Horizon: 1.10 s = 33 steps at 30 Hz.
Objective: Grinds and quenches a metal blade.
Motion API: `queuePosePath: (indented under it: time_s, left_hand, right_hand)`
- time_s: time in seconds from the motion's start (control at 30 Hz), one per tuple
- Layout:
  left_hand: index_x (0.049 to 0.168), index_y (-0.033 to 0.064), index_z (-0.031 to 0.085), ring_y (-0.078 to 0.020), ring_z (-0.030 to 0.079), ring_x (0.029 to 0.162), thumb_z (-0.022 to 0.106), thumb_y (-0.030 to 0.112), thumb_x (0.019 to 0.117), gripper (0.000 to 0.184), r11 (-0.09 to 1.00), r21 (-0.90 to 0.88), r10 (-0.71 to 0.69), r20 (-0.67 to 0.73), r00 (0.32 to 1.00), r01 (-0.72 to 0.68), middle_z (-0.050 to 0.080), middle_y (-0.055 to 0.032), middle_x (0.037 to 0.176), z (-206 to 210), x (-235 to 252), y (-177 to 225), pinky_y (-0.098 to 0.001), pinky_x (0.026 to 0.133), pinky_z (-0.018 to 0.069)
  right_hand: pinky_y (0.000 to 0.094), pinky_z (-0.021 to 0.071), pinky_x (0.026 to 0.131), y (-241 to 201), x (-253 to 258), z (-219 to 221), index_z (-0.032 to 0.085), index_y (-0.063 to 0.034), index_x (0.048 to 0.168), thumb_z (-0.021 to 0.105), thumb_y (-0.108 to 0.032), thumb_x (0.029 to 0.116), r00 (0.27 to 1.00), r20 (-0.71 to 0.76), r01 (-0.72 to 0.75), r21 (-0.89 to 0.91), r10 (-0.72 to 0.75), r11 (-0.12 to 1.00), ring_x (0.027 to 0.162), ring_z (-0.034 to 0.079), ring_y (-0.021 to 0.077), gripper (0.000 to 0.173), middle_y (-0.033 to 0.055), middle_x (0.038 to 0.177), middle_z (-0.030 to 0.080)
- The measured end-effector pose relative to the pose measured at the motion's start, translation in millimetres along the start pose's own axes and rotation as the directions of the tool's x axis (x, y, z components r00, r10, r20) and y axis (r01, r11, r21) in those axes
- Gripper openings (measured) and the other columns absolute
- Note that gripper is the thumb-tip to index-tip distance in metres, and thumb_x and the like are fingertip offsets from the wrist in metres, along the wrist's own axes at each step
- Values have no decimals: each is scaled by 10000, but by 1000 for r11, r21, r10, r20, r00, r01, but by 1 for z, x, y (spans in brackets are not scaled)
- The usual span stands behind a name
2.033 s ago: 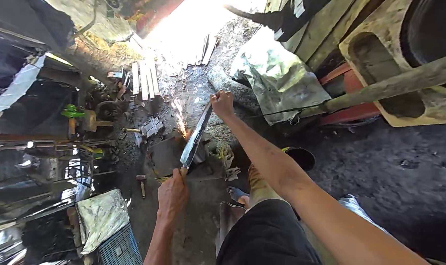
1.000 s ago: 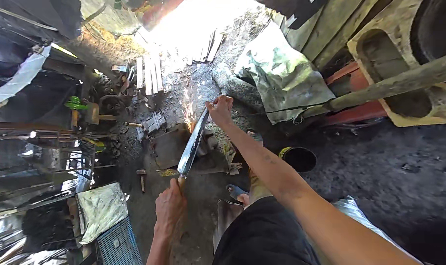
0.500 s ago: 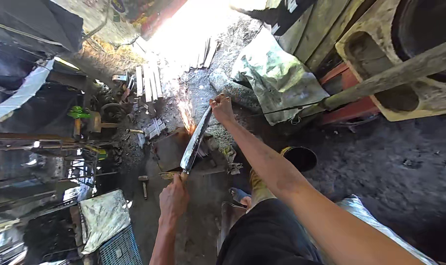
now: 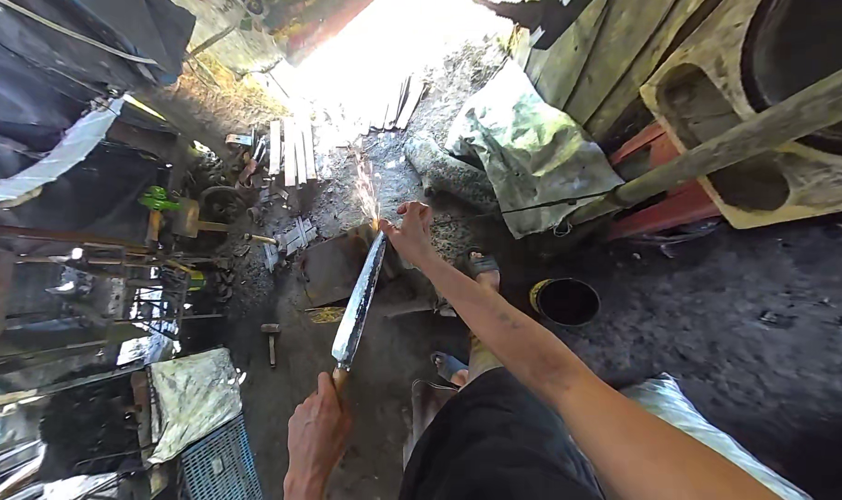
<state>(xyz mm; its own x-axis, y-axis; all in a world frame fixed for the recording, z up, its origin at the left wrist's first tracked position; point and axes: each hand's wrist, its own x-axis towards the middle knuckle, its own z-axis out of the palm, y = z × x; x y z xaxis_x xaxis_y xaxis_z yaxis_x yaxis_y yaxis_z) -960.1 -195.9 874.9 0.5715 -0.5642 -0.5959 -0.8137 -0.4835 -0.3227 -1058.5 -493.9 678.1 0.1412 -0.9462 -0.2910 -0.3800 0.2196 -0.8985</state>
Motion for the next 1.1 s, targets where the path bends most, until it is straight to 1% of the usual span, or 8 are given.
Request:
queuePosePath:
  time_s: [0.1,0.23,0.3,0.43,0.57,0.7,0.93,1.1]
  left_hand:
    - [1275,109,570,-337,733,851,605,260,929,379,999,-10,39,-26,999,-39,722,-125,895,-14,40,23,-539,724,585]
    - [1288,99,581,-361,730,837,586,261,937,386,988,11,153,-112,982,-153,722,-141,893,-44,117,68,-568,713,577]
    - [1290,106,578,-359,731,853,569,279,950,382,982,39,190,-118,975,-186,723,-138,905,-60,144,90,-562,723,578]
    - [1270,112,590,-348,733,861,549,282,940,373,973,80,227,-138,964,-218,728,-130,915,-66,163,105,-552,717,572]
    - [1310,107,575,-364,733,871,562,302,960,401,984,59,174,-127,976,-168,727,-140,920,-48,130,82,-557,732,580]
    - [1297,103,570,-363,733,864,559,284,966,377,992,8,124,-107,987,-124,724,-145,913,-24,86,45,-560,726,580]
    - [1288,115,560,-339,733,864,589,283,947,381,999,-18,35,-48,998,-36,720,-123,912,6,21,5,-528,728,587]
    - [1253,106,567,-324,733,833,597,266,935,357,1000,-14,23,-25,999,-23,715,-111,868,2,3,-1,-521,704,585]
  right_hand:
    - [637,424,1077,4,34,-10,577,-18,1289,661,-513,940,999,14,-48,18,48,999,1374,432,448,611,270,1447,457]
    - [633,405,1120,17,115,-36,661,-2,1216,547,-486,1013,998,7,-56,-49,57,997,1348,485,446,537,277,1355,562]
    - [621,446,1077,25,149,-50,687,-5,1177,540,-455,1021,997,-20,-72,-55,71,996,1288,538,441,499,271,1290,605]
    - [623,485,997,37,173,-63,696,-84,1172,558,-465,998,980,-64,-186,10,186,982,1302,519,403,441,227,1358,550]
    - [605,501,1002,34,140,-47,682,-60,1181,566,-460,1003,988,-92,-120,42,124,992,1262,551,391,453,220,1297,584]
    - [566,472,1061,18,87,-27,610,-31,1237,616,-485,964,995,-80,-58,47,61,997,1292,517,409,530,254,1355,529]
    - [636,444,1058,-1,15,-4,565,-21,1300,657,-511,931,999,-34,8,-11,-8,1000,1338,465,458,620,280,1411,484]
    - [642,436,1052,0,2,-1,567,-48,1271,663,-521,929,999,33,21,-10,-21,1000,1383,417,440,592,244,1443,450]
